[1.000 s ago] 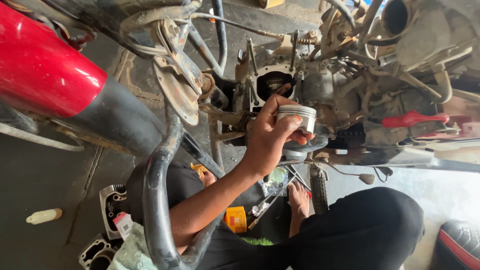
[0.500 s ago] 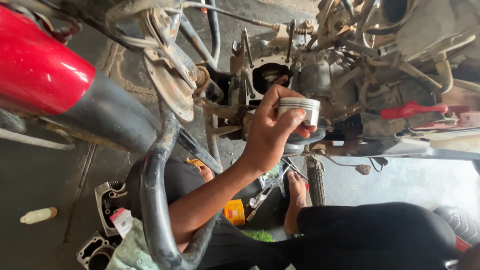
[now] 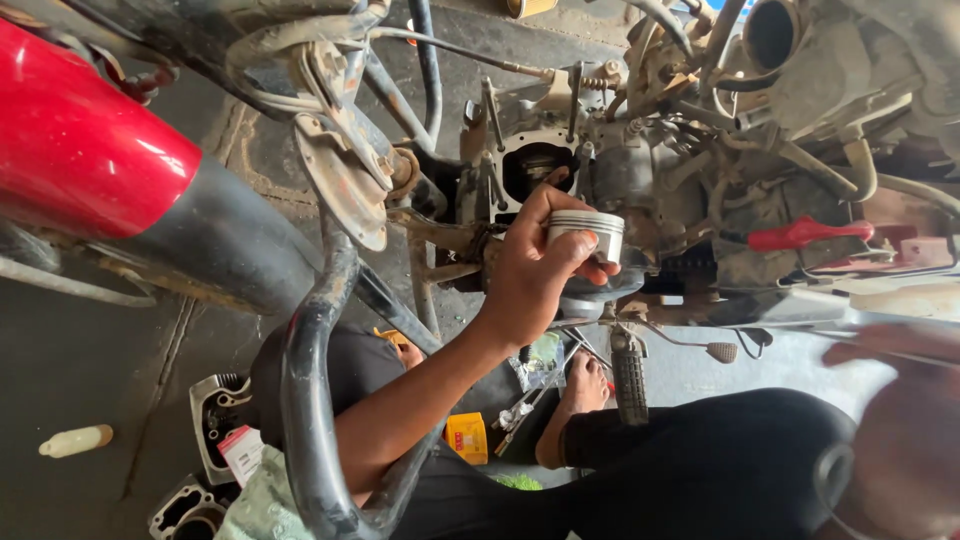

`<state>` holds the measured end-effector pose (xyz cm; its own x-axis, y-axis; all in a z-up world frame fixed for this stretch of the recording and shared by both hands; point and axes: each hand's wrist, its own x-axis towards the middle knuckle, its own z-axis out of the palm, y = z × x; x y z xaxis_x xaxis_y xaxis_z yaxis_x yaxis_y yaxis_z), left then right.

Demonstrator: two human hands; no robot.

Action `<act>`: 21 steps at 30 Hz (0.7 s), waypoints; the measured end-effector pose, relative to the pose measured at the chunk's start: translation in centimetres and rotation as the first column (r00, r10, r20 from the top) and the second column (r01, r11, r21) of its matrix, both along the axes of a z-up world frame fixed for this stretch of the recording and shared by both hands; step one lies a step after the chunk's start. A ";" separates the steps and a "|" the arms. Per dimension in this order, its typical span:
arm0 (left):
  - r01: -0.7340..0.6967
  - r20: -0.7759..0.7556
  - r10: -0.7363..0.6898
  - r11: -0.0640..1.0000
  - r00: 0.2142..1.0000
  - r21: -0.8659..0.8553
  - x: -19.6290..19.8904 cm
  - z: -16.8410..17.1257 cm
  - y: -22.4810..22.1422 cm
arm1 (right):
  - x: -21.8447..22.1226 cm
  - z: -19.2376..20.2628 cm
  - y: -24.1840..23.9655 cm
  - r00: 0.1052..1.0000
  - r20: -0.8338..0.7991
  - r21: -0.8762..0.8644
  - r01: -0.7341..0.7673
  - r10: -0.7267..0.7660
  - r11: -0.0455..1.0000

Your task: Repairing a motorcycle engine by installing piston rings onto a piston and preparing for reassembly.

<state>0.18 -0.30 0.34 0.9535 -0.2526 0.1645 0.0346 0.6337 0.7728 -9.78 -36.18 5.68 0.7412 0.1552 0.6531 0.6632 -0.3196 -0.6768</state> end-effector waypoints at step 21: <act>-0.136 0.148 0.088 0.926 0.985 0.352 1.5 -0.5 0.4 | 9.5 -1.2 14.8 0.945 -0.216 0.159 -0.214 0.245 0.964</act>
